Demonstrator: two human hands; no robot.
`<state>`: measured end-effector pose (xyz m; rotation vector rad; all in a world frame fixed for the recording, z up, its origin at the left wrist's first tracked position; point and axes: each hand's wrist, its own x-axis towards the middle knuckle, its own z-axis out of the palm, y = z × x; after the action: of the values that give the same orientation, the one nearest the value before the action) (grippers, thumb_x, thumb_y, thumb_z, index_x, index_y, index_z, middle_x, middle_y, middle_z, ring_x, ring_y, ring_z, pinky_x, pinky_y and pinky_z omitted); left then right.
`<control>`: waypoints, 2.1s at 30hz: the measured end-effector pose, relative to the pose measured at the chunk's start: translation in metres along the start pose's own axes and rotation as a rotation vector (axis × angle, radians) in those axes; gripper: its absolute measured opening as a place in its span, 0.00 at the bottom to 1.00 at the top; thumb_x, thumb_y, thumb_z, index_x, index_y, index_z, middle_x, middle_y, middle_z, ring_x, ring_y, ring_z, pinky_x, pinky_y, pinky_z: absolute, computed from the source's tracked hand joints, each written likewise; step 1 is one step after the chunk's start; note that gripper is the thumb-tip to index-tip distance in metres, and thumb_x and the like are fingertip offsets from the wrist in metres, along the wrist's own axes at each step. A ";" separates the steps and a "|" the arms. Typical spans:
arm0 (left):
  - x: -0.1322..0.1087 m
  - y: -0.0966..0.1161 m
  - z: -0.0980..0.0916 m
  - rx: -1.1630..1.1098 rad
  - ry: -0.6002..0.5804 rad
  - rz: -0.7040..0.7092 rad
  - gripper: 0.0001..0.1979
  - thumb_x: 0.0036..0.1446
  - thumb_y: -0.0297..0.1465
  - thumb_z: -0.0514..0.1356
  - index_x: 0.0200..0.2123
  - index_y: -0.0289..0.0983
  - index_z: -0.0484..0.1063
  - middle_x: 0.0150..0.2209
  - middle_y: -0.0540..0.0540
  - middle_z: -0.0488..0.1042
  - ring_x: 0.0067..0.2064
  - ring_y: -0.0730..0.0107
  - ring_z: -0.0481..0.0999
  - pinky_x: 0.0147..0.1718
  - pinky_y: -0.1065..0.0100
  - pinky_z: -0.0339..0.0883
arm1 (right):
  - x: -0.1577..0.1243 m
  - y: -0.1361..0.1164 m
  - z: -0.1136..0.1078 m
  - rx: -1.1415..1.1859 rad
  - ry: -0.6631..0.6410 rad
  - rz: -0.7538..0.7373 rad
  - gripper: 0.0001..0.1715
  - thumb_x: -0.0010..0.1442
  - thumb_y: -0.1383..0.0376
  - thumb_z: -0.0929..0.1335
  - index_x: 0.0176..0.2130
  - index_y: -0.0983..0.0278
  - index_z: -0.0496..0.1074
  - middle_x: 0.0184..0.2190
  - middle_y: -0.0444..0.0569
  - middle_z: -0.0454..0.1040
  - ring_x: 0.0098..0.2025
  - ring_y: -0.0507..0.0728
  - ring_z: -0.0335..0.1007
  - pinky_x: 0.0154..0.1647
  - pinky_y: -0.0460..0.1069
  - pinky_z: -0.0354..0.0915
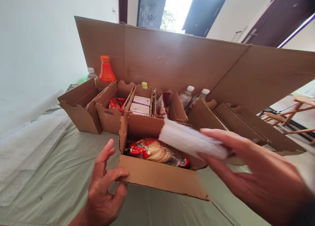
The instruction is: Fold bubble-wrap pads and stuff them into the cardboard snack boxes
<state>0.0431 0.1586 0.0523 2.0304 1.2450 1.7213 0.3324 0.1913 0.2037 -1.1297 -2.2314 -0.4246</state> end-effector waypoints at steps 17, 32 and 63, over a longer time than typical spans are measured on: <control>-0.013 -0.017 0.008 -0.173 0.019 0.001 0.23 0.56 0.13 0.56 0.49 0.41 0.74 0.73 0.40 0.50 0.69 0.51 0.61 0.59 0.52 0.67 | 0.108 -0.033 0.127 0.198 -0.757 -0.445 0.21 0.64 0.74 0.67 0.55 0.61 0.75 0.46 0.51 0.80 0.44 0.58 0.77 0.38 0.50 0.70; 0.008 -0.026 0.022 -0.433 -0.097 -0.602 0.42 0.57 0.42 0.66 0.70 0.45 0.52 0.69 0.40 0.60 0.68 0.46 0.63 0.65 0.44 0.58 | -0.108 -0.025 0.092 0.512 -0.070 0.710 0.28 0.61 0.54 0.69 0.57 0.63 0.68 0.50 0.57 0.78 0.44 0.63 0.77 0.44 0.57 0.75; -0.106 0.035 0.022 -0.347 -0.153 -0.747 0.40 0.56 0.46 0.67 0.68 0.50 0.55 0.69 0.43 0.60 0.68 0.46 0.63 0.66 0.47 0.59 | -0.249 -0.020 0.020 0.841 0.006 0.697 0.68 0.46 0.26 0.66 0.74 0.53 0.48 0.74 0.56 0.49 0.74 0.73 0.46 0.68 0.66 0.58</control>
<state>0.0823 0.0705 -0.0076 1.2386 1.3065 1.2737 0.4237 0.0358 0.0295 -1.2735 -1.5612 0.7245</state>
